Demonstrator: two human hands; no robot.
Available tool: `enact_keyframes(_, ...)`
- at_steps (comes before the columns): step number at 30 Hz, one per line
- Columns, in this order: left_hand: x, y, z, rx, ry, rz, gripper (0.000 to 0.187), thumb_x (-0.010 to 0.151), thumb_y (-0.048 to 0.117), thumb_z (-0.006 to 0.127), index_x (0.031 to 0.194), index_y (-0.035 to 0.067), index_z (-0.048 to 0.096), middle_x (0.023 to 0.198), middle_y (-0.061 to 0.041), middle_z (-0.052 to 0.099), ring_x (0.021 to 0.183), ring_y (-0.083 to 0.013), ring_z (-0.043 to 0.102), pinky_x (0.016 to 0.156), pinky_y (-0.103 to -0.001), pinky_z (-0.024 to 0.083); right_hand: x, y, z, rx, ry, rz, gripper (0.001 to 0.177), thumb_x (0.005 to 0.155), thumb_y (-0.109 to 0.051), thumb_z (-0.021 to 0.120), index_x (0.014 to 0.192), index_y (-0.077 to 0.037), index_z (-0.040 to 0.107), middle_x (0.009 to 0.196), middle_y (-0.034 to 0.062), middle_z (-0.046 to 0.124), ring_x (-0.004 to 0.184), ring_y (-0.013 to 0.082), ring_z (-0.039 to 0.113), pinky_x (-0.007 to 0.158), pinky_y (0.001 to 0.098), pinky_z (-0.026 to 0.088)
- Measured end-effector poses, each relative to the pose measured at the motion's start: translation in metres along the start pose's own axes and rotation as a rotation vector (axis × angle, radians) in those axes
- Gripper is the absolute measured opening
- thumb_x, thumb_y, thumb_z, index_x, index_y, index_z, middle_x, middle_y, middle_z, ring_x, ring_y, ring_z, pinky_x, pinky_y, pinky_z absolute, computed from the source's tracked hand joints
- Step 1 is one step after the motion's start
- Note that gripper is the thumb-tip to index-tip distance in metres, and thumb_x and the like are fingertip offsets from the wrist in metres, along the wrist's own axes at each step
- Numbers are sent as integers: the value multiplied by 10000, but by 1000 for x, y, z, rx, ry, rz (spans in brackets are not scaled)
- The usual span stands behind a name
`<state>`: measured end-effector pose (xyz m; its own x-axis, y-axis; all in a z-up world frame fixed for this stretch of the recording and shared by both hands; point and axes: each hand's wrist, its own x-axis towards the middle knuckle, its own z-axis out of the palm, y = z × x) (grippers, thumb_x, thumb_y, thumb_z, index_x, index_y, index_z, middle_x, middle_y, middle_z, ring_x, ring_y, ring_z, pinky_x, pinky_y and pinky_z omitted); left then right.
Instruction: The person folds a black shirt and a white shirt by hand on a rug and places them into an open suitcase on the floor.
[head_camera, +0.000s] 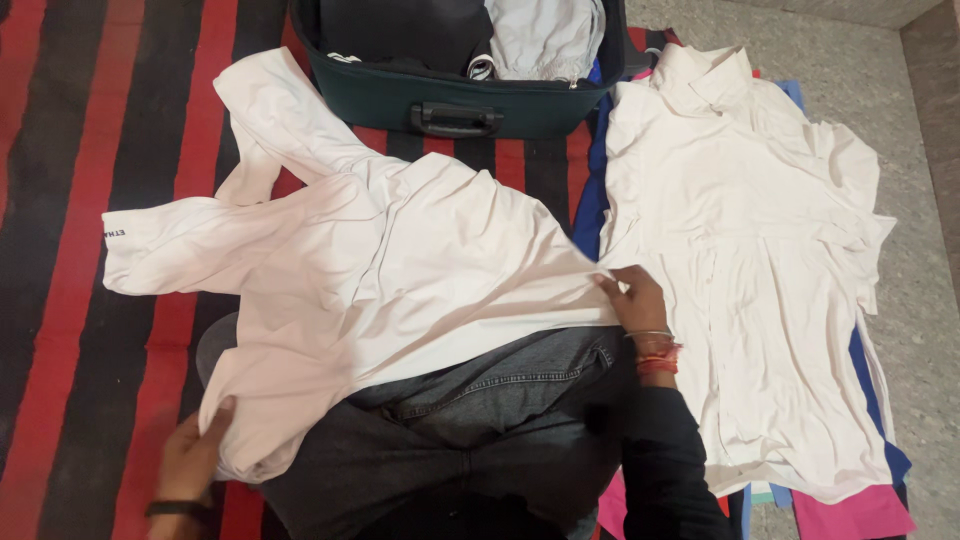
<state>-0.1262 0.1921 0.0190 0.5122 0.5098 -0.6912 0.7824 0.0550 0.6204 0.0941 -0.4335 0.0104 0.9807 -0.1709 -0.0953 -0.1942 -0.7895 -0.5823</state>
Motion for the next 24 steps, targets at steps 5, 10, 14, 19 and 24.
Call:
enact_keyframes(5,46,37,-39,-113,-363,-2,648,1008,454,510,1458,-11,539,1268,-158,710,1082,-253,685,904,-418,529,24,22,-42,1188,-50,32,295,976,-200,664,1137,44,625,1124,130,690,1047,243,686,923,401,564)
enact_keyframes(10,74,99,-120,-253,-709,503,652,949,111,772,1498,-95,488,1210,-349,717,938,-424,727,748,-567,612,16,-22,-129,1549,-13,-218,186,1167,-138,536,1285,3,567,1248,117,674,1196,255,666,1108,444,557)
enact_keyframes(14,62,149,-121,623,-175,597,1039,673,163,911,1567,75,390,1240,-209,685,1056,-287,753,888,-450,594,-5,-42,-156,1232,123,-92,304,1047,-93,624,1349,-119,608,1103,66,687,1035,201,682,975,441,586)
enact_keyframes(19,63,134,-106,1289,-55,137,1084,835,359,871,1697,303,217,1279,-112,721,968,-254,803,961,-397,570,-28,-38,-165,460,-438,18,432,757,-133,776,1179,-60,727,1097,92,767,920,210,740,839,351,593)
enact_keyframes(24,162,75,-134,638,-248,-101,461,1072,225,468,1518,113,439,1066,-270,735,899,-396,726,825,-547,603,-20,-17,-130,-393,-410,-246,248,793,-200,896,1000,-89,818,1014,128,762,949,241,719,848,337,564)
